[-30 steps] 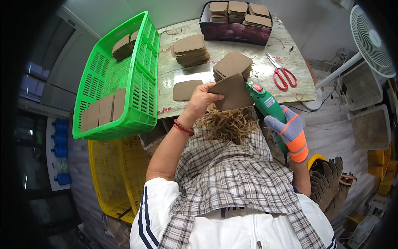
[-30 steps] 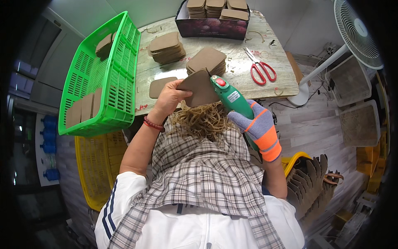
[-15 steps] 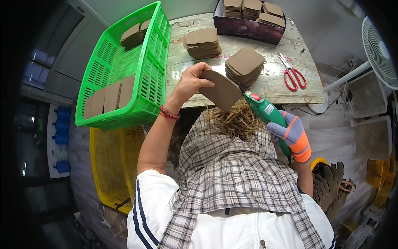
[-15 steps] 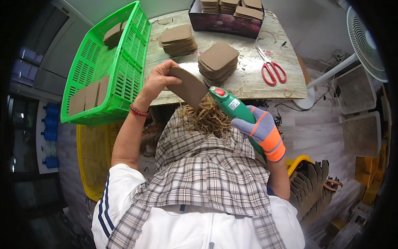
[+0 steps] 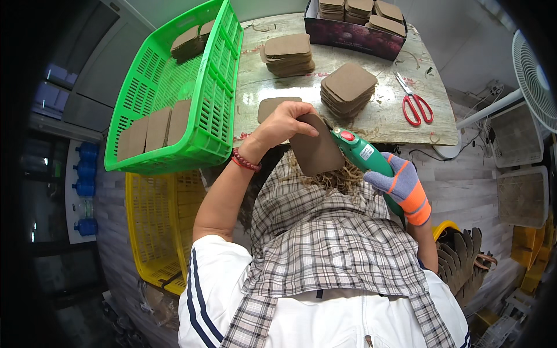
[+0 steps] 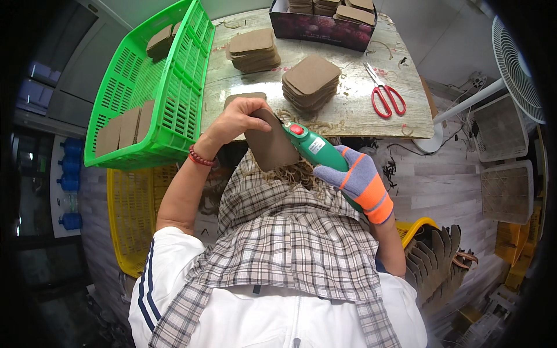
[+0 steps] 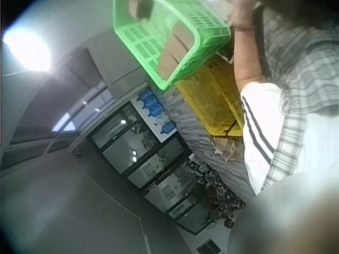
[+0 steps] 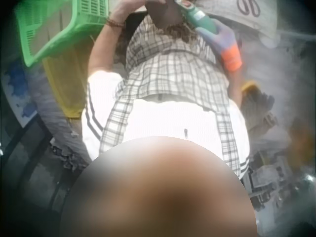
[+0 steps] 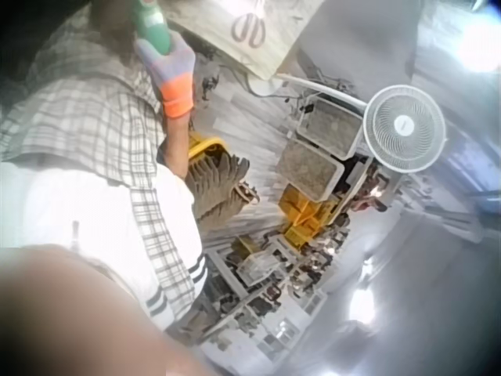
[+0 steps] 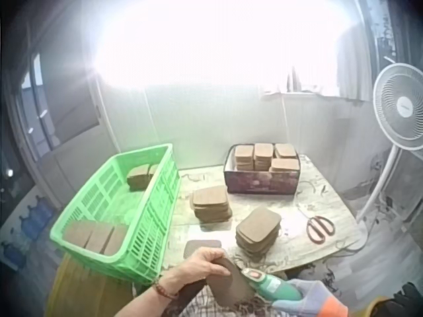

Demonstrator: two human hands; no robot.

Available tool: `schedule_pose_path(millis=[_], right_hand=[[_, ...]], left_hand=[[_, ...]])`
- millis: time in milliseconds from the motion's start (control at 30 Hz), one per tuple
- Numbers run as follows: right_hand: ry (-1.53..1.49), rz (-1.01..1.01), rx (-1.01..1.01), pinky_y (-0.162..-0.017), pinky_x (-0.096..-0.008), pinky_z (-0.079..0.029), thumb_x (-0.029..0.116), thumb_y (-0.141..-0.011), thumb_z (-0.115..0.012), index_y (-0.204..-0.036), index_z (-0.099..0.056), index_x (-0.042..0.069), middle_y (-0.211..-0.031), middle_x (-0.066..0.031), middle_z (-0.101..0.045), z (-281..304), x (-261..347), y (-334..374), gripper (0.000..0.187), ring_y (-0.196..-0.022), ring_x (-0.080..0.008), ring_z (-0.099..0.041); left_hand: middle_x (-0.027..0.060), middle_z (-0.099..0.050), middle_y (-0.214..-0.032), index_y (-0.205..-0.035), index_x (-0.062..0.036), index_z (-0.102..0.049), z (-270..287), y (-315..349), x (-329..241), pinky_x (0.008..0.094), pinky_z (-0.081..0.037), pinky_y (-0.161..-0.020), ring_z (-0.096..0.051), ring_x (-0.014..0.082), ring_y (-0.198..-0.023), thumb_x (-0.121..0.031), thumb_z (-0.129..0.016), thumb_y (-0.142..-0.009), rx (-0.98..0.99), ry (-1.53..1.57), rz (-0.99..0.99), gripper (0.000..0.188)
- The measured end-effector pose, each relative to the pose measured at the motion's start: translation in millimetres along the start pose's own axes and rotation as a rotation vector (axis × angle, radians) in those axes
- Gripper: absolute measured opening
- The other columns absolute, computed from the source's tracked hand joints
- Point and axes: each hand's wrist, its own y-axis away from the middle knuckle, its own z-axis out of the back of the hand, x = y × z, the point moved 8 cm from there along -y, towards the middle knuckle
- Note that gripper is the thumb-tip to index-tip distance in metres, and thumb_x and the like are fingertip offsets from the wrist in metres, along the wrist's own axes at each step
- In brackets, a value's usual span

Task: The person uses a green rotary tool to smooth the edges of square cardboard pieces. They pick each piece from a stack, run the tool along the edges, and place the finished pieces into a green basket.

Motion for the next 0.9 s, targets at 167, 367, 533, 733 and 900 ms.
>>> schedule_pose_path(millis=[167,367,533,733,900], right_hand=[[0.040,0.042,0.015,-0.060,-0.0212,-0.046,0.023,-0.076,-0.077,-0.106,-0.061,0.000,-0.080,-0.0011,-0.063,-7,4,-7,0.041,-0.069,-0.0039,-0.054],[-0.029,0.015,-0.063,-0.060,-0.0203,-0.046,0.023,-0.076,-0.077,-0.109,-0.060,-0.001,-0.080,-0.0021,-0.064,-4,-4,-7,0.045,-0.068,-0.0042,-0.055],[-0.042,-0.016,-0.188,-0.055,-0.0199,-0.044,0.022,-0.077,-0.076,-0.109,-0.059,-0.001,-0.076,-0.0008,-0.063,29,-24,-2,0.043,-0.062,-0.0046,-0.054],[0.017,0.025,-0.303,-0.050,-0.0194,-0.041,0.021,-0.077,-0.075,-0.107,-0.060,-0.002,-0.071,0.0002,-0.061,49,-31,6,0.041,-0.057,-0.0033,-0.051],[-0.004,0.021,-0.338,-0.051,-0.0199,-0.042,0.022,-0.076,-0.076,-0.105,-0.061,-0.002,-0.072,-0.0011,-0.062,52,-40,6,0.041,-0.058,-0.0036,-0.053]], left_hand=[[-0.0013,-0.062,-0.083,-0.100,-0.0028,-0.062,-20,1,-14,0.0233,-0.045,-0.070,-0.055,0.0063,-0.076,0.005,-0.073,-0.067,0.046,-0.229,0.002,0.035],[0.0062,-0.064,-0.094,-0.113,-0.0016,-0.056,38,18,20,0.0274,-0.049,-0.078,-0.060,0.0133,-0.087,0.007,-0.065,-0.074,-0.313,0.163,-0.015,0.041],[0.0075,-0.065,-0.097,-0.111,0.0005,-0.056,132,21,106,0.0294,-0.050,-0.078,-0.061,0.0153,-0.085,0.008,-0.058,-0.080,-0.818,0.339,-0.020,0.032],[0.0158,-0.047,-0.121,-0.119,-0.0028,-0.055,79,4,29,0.0459,-0.030,-0.098,-0.039,0.0338,-0.117,-0.006,-0.069,-0.071,-1.081,-1.060,-0.119,0.050],[0.0165,-0.046,-0.127,-0.110,-0.0003,-0.060,1,-64,-30,0.0474,-0.025,-0.102,-0.034,0.0316,-0.125,-0.027,-0.071,-0.075,-0.834,-1.144,-0.346,0.045]])
